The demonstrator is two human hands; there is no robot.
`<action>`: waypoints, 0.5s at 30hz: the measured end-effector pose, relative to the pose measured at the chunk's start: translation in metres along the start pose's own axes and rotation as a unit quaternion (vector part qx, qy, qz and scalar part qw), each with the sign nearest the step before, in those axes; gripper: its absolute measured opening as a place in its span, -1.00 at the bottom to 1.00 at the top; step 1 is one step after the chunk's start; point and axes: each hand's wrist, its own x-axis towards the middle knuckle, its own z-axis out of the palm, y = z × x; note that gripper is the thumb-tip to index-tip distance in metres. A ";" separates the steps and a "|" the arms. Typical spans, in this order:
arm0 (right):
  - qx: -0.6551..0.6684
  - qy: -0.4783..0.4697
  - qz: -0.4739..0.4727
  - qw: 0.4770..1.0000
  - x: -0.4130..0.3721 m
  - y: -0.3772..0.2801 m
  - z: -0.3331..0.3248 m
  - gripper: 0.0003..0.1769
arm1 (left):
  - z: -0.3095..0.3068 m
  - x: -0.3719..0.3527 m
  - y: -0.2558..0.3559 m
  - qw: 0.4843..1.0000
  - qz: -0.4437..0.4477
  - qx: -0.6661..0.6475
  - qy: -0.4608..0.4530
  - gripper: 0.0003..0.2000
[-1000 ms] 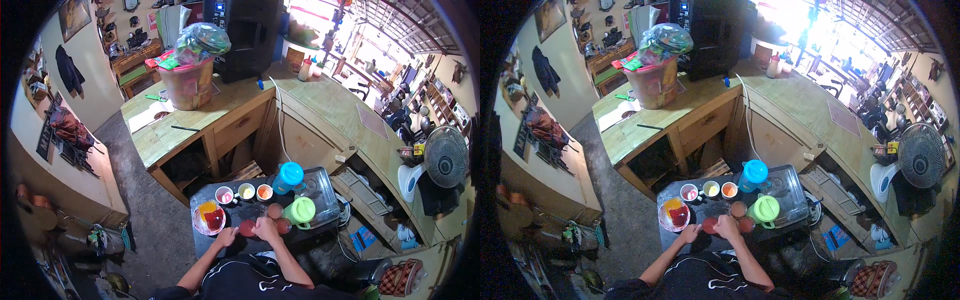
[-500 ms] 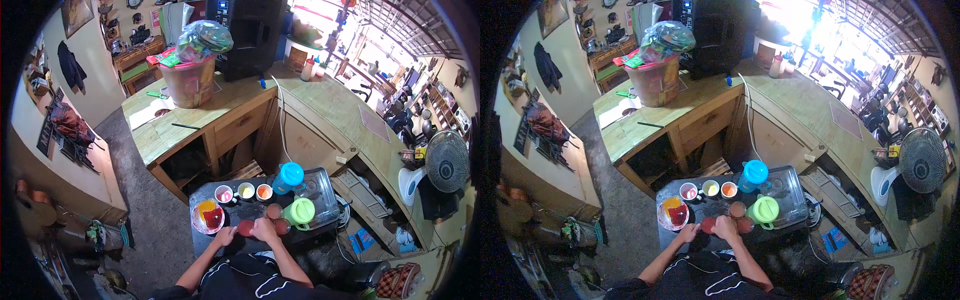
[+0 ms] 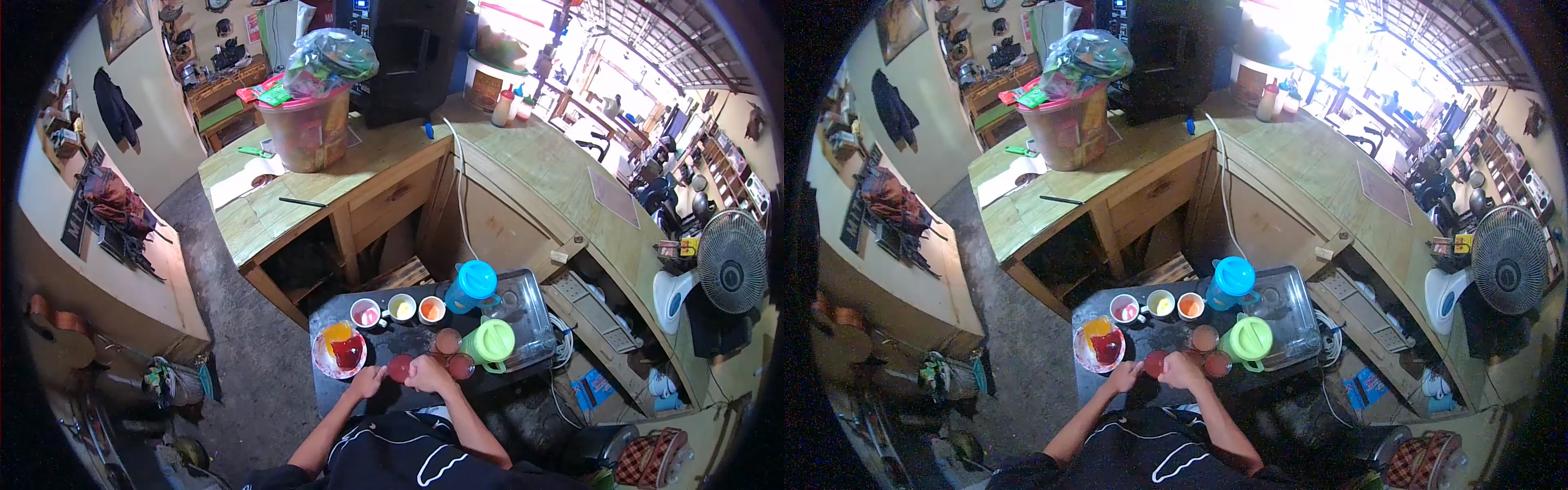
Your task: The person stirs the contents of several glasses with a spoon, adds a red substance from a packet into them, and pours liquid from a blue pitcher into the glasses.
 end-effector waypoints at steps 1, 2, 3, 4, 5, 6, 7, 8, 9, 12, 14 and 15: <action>0.081 -0.045 0.017 0.996 0.002 0.005 0.003 -0.77 | -0.002 -0.002 0.003 1.000 -0.012 0.005 -0.007 -0.50; 0.161 -0.089 0.033 0.982 0.003 0.008 0.006 -0.77 | -0.003 -0.003 0.006 1.000 -0.007 0.009 -0.006 -0.50; 0.128 -0.003 0.019 0.992 0.005 0.009 0.010 -0.77 | -0.005 -0.004 0.009 1.000 -0.001 0.014 -0.004 -0.50; 0.094 0.083 0.006 0.992 0.005 0.010 0.015 -0.77 | -0.007 -0.004 0.011 1.000 0.004 0.019 -0.003 -0.50; 0.058 0.167 -0.007 0.984 0.005 0.011 0.018 -0.76 | -0.007 -0.005 0.011 1.000 0.003 0.016 -0.004 -0.50; 0.005 0.179 -0.006 0.984 0.004 0.008 0.016 -0.76 | -0.006 -0.004 0.008 1.000 0.002 0.013 -0.006 -0.50; -0.048 0.192 -0.005 0.980 0.000 0.002 0.012 -0.76 | -0.004 -0.003 0.006 1.000 0.003 0.009 -0.007 -0.50; -0.101 0.204 -0.003 0.974 -0.002 0.000 0.009 -0.76 | -0.003 -0.002 0.004 1.000 0.013 0.003 0.000 -0.50; -0.064 0.140 -0.004 0.988 -0.003 0.002 0.007 -0.76 | -0.001 -0.001 0.002 1.000 0.023 -0.002 0.007 -0.50; 0.085 -0.005 0.013 0.996 -0.004 0.009 0.010 -0.76 | 0.000 -0.001 0.000 1.000 0.014 0.000 0.006 -0.50; 0.226 -0.032 0.042 0.973 0.001 0.012 0.017 -0.76 | -0.002 -0.004 0.003 1.000 0.003 -0.001 0.004 -0.49; 0.161 0.057 0.019 0.985 0.001 0.010 0.017 -0.77 | -0.003 -0.008 0.009 1.000 0.002 -0.006 0.007 -0.49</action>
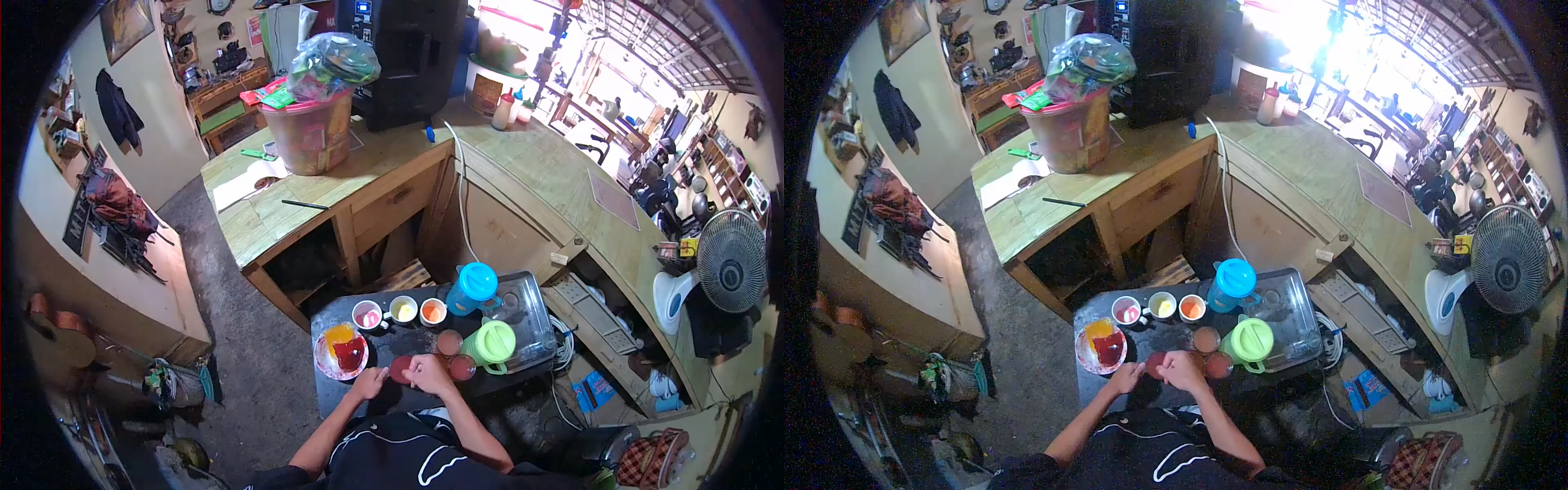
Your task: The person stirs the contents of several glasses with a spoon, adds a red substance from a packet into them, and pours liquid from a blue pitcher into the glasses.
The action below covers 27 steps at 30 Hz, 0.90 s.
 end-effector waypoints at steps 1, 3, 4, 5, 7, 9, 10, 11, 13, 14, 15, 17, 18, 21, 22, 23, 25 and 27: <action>-0.064 0.085 -0.043 0.993 0.000 -0.003 0.000 -0.77 | -0.003 0.001 0.005 1.000 0.001 -0.005 0.005 -0.49; -0.160 0.153 -0.082 0.972 -0.001 -0.010 -0.003 -0.77 | -0.003 0.003 0.003 1.000 0.007 -0.001 0.010 -0.49; -0.194 0.137 -0.076 0.969 -0.004 -0.015 -0.005 -0.78 | 0.000 0.003 0.000 1.000 0.010 0.001 0.009 -0.49; -0.227 0.120 -0.069 0.964 -0.007 -0.016 -0.006 -0.78 | 0.003 0.004 -0.006 1.000 0.012 0.000 0.009 -0.49; -0.116 -0.033 0.004 0.993 -0.003 -0.006 -0.009 -0.79 | 0.009 0.008 -0.018 1.000 0.013 -0.002 0.010 -0.48; -0.028 -0.082 0.045 0.995 -0.003 -0.005 -0.009 -0.79 | 0.010 0.010 -0.020 1.000 0.019 -0.008 0.008 -0.49; 0.004 -0.054 0.050 0.997 -0.004 -0.008 -0.008 -0.79 | 0.009 0.010 -0.019 1.000 0.020 -0.011 0.008 -0.49; 0.035 -0.026 0.057 0.997 -0.005 -0.011 -0.007 -0.79 | 0.009 0.009 -0.020 1.000 0.022 -0.004 0.009 -0.49; -0.144 0.112 -0.039 0.982 -0.005 -0.010 -0.006 -0.79 | 0.002 0.005 -0.006 1.000 0.021 0.009 0.008 -0.48; -0.231 0.177 -0.082 0.953 -0.008 -0.008 -0.005 -0.79 | 0.003 0.003 -0.008 1.000 0.016 0.010 0.006 -0.49; -0.208 0.118 -0.065 0.969 -0.009 -0.008 -0.007 -0.78 | 0.003 0.006 -0.009 1.000 0.013 0.012 0.005 -0.49; -0.157 0.000 -0.032 0.987 -0.011 -0.008 -0.011 -0.78 | 0.004 0.007 -0.011 1.000 0.009 0.009 0.002 -0.49; -0.077 -0.077 0.028 0.994 -0.011 -0.010 -0.013 -0.77 | 0.001 0.008 -0.006 1.000 0.009 0.003 0.002 -0.49; 0.102 -0.033 0.056 0.993 -0.006 -0.006 -0.002 -0.75 | 0.006 0.009 -0.014 1.000 0.004 0.006 0.002 -0.50; 0.065 0.080 0.026 0.994 -0.006 -0.005 0.001 -0.74 | 0.009 0.009 -0.018 1.000 0.012 0.001 0.012 -0.50; -0.006 0.094 0.010 0.995 -0.005 -0.006 0.002 -0.75 | 0.011 0.009 -0.021 1.000 0.021 -0.004 0.023 -0.51; -0.149 0.123 -0.021 0.981 -0.005 -0.007 -0.001 -0.76 | 0.008 0.005 -0.011 0.999 0.027 -0.003 0.031 -0.51; -0.183 0.072 -0.025 0.980 -0.007 -0.007 -0.005 -0.77 | 0.005 0.005 -0.005 0.999 0.024 -0.004 0.027 -0.51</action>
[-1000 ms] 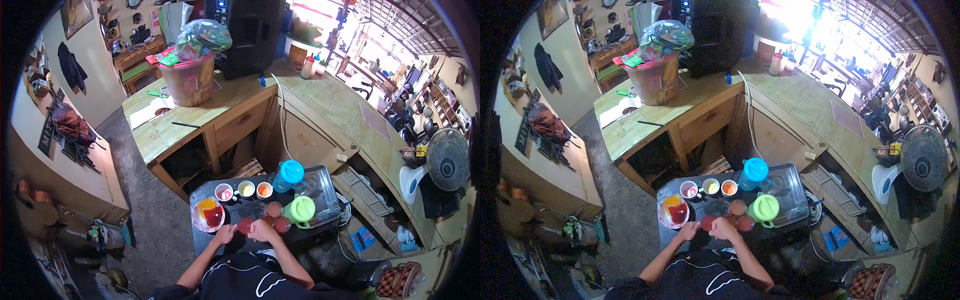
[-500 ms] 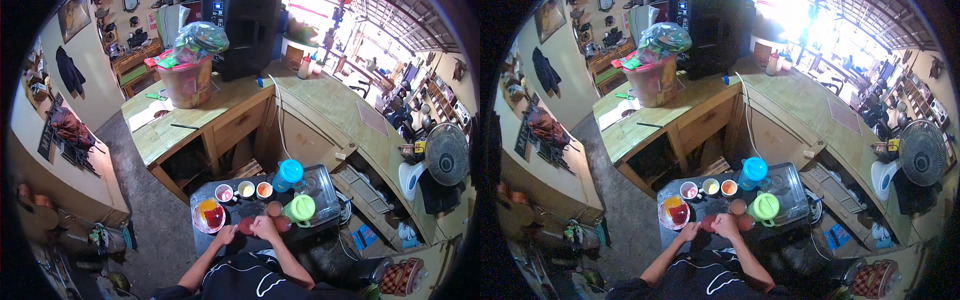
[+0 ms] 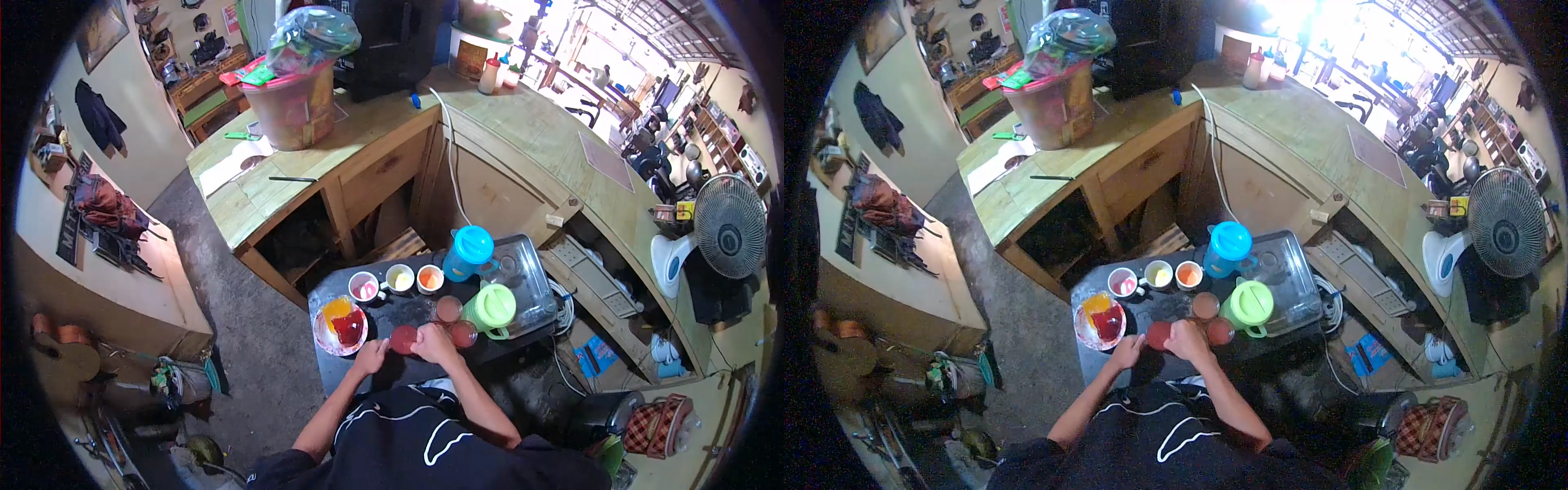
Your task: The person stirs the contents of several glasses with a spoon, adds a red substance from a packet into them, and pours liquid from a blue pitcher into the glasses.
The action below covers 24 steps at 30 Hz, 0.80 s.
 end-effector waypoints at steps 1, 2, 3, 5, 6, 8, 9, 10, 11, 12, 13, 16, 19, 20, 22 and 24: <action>0.041 -0.065 0.003 0.997 -0.001 0.000 -0.002 -0.77 | -0.001 0.000 0.000 1.000 -0.007 0.000 -0.009 -0.51; 0.083 -0.128 0.007 0.988 -0.001 0.000 -0.004 -0.77 | -0.002 0.001 0.000 1.000 -0.015 0.000 -0.018 -0.51; 0.152 -0.181 0.029 0.971 0.000 -0.001 -0.004 -0.78 | -0.001 0.002 -0.003 0.999 -0.032 0.015 -0.033 -0.51; 0.237 -0.134 0.030 0.962 0.001 -0.002 0.002 -0.79 | -0.002 0.000 0.000 1.000 -0.017 0.009 -0.017 -0.50; 0.262 -0.086 0.051 0.960 0.000 -0.003 0.004 -0.79 | -0.001 0.002 -0.002 1.000 -0.009 0.009 -0.014 -0.50; 0.054 0.046 0.003 0.997 0.004 0.002 0.006 -0.79 | 0.000 0.003 -0.004 1.000 -0.023 0.005 -0.013 -0.50; -0.008 0.063 -0.005 0.998 0.003 -0.002 0.000 -0.79 | 0.002 0.003 -0.005 0.999 -0.030 0.003 -0.013 -0.50; -0.069 0.076 -0.010 0.995 -0.002 -0.004 -0.002 -0.80 | 0.007 0.003 -0.011 1.000 -0.019 0.000 0.008 -0.51; -0.077 0.029 -0.005 0.997 -0.002 -0.003 -0.003 -0.80 | 0.009 0.004 -0.014 1.000 -0.016 -0.003 0.009 -0.51; 0.001 -0.035 0.023 0.999 -0.002 -0.005 -0.005 -0.79 | 0.007 0.003 -0.011 1.000 -0.014 -0.006 0.010 -0.51; 0.080 -0.097 0.051 0.991 -0.004 -0.009 -0.009 -0.79 | 0.006 0.001 -0.008 1.000 -0.023 0.006 0.006 -0.51; 0.172 -0.065 0.063 0.981 -0.003 -0.006 0.000 -0.78 | 0.002 0.000 0.001 0.999 -0.039 0.034 -0.001 -0.51; 0.019 0.126 0.014 0.992 -0.003 -0.008 0.002 -0.79 | 0.001 -0.001 0.003 0.998 -0.040 0.040 0.004 -0.51; -0.001 0.088 0.001 0.996 -0.004 -0.005 0.003 -0.79 | 0.002 -0.002 0.003 0.998 -0.039 0.040 0.011 -0.51; -0.043 0.015 -0.027 0.999 -0.005 -0.005 0.002 -0.79 | 0.002 0.001 0.005 0.998 -0.039 0.037 0.016 -0.51; 0.085 -0.117 0.023 0.989 -0.007 -0.007 -0.004 -0.78 | 0.001 -0.001 0.007 0.999 -0.044 0.031 0.009 -0.51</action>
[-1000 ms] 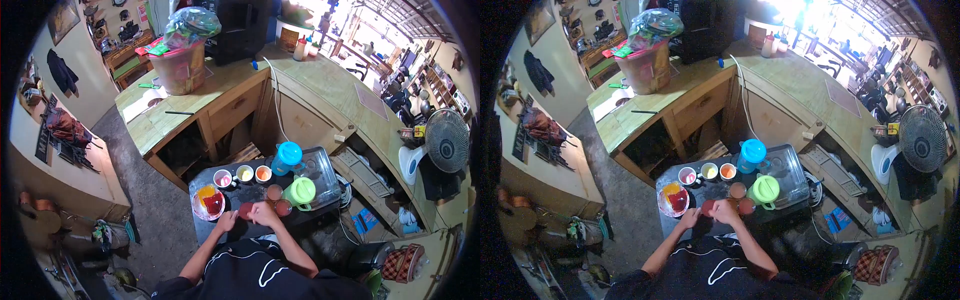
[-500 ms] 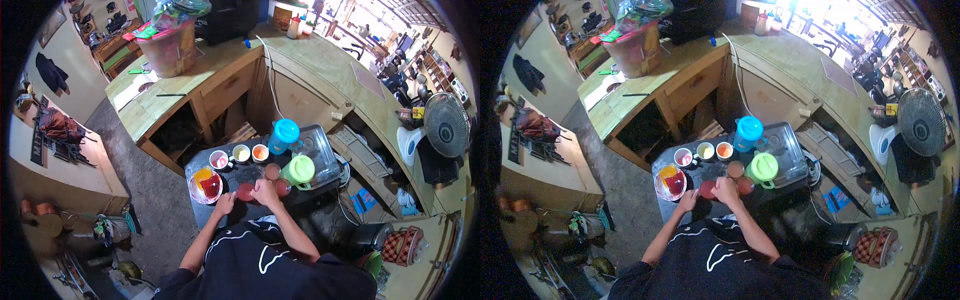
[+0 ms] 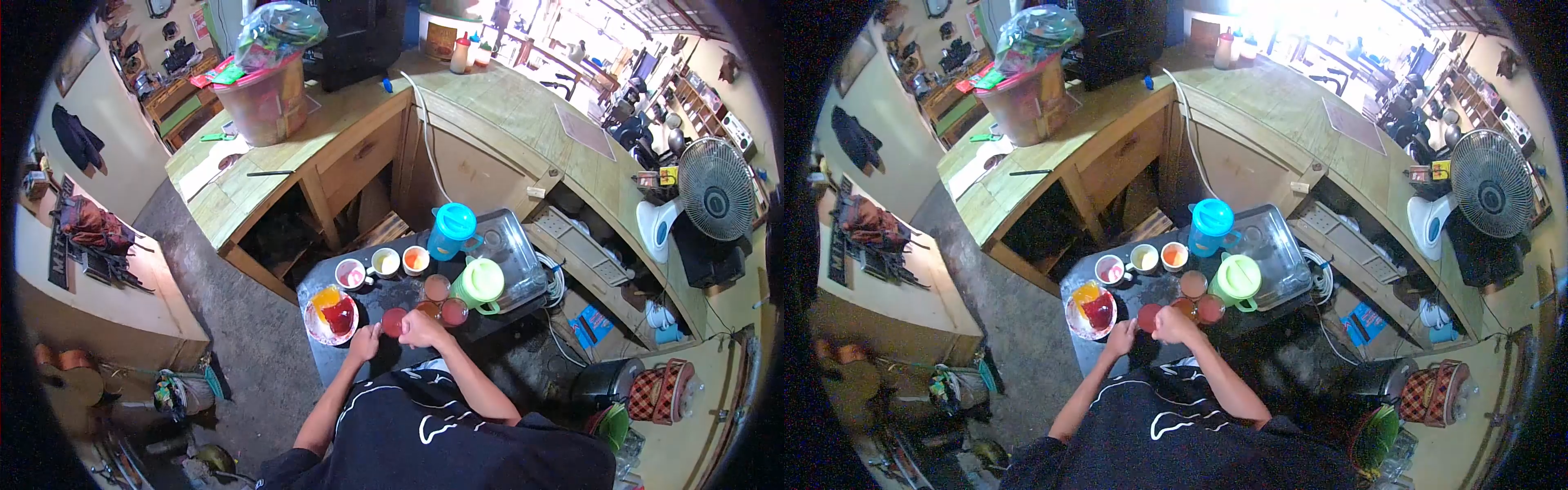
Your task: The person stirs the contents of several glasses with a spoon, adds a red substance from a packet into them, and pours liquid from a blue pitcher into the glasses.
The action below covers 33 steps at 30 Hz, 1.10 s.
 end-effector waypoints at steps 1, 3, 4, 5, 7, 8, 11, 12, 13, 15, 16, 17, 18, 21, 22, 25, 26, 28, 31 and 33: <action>0.059 -0.036 0.007 0.998 0.000 -0.003 -0.001 -0.78 | -0.001 -0.001 0.002 1.000 0.005 0.001 0.004 -0.52; 0.176 -0.023 0.002 0.984 0.005 -0.002 0.004 -0.78 | -0.002 -0.003 0.007 1.000 0.008 0.009 0.012 -0.52; 0.100 0.055 -0.003 0.993 0.006 0.000 0.008 -0.77 | -0.003 -0.004 0.007 1.000 0.008 0.013 0.016 -0.52; 0.023 0.133 -0.008 0.991 0.007 0.003 0.011 -0.77 | -0.004 -0.003 0.007 1.000 -0.004 0.021 -0.002 -0.51; -0.091 0.205 0.025 0.974 0.008 -0.005 0.005 -0.75 | -0.003 -0.003 0.008 1.000 0.005 0.015 0.017 -0.51; -0.102 0.168 0.014 0.980 0.009 -0.004 0.003 -0.77 | -0.002 -0.005 0.007 1.000 0.009 0.012 0.025 -0.51; -0.045 0.012 -0.010 0.999 0.007 -0.001 -0.003 -0.79 | 0.000 -0.003 0.004 1.000 0.008 0.010 0.026 -0.52; 0.001 -0.026 0.002 1.000 0.006 0.001 -0.001 -0.78 | 0.000 -0.003 0.004 1.000 0.006 0.009 0.024 -0.52; 0.045 -0.061 0.010 0.997 0.009 0.003 -0.002 -0.77 | -0.001 -0.001 0.005 1.000 0.010 0.008 0.023 -0.52; 0.136 -0.047 0.018 0.989 0.012 0.003 0.002 -0.75 | 0.000 -0.002 0.002 1.000 0.015 0.006 0.019 -0.52; 0.066 0.038 0.004 0.997 0.010 0.002 0.004 -0.76 | 0.002 -0.003 -0.001 1.000 0.016 0.001 0.018 -0.52; -0.006 0.124 -0.009 0.992 0.008 0.000 0.005 -0.76 | 0.003 -0.001 -0.003 1.000 0.018 -0.003 0.018 -0.52; -0.078 0.208 -0.024 0.975 0.007 -0.003 0.004 -0.76 | 0.002 0.000 -0.003 1.000 0.020 -0.008 0.019 -0.52; -0.107 0.118 -0.021 0.987 0.006 0.002 -0.001 -0.76 | 0.003 0.001 -0.005 1.000 0.013 0.007 0.015 -0.52; -0.115 0.087 -0.041 0.989 0.005 0.002 -0.001 -0.76 | 0.004 0.002 -0.008 1.000 0.013 0.006 0.012 -0.52; 0.088 -0.098 0.010 0.991 0.013 0.013 0.002 -0.76 | 0.003 0.003 -0.006 1.000 0.019 -0.001 0.008 -0.53; 0.126 -0.055 0.015 0.990 0.014 0.016 0.005 -0.77 | 0.003 0.000 -0.004 1.000 0.024 -0.007 0.010 -0.53; 0.200 0.032 0.021 0.979 0.016 0.012 0.010 -0.77 | 0.001 0.001 -0.003 0.999 0.028 -0.009 0.014 -0.54; -0.077 0.161 -0.040 0.983 0.020 0.023 0.010 -0.79 | 0.005 0.003 -0.010 1.000 0.026 -0.005 0.016 -0.54; -0.116 0.096 -0.031 0.988 0.012 0.013 0.003 -0.80 | 0.009 0.005 -0.016 1.000 0.025 -0.012 0.014 -0.54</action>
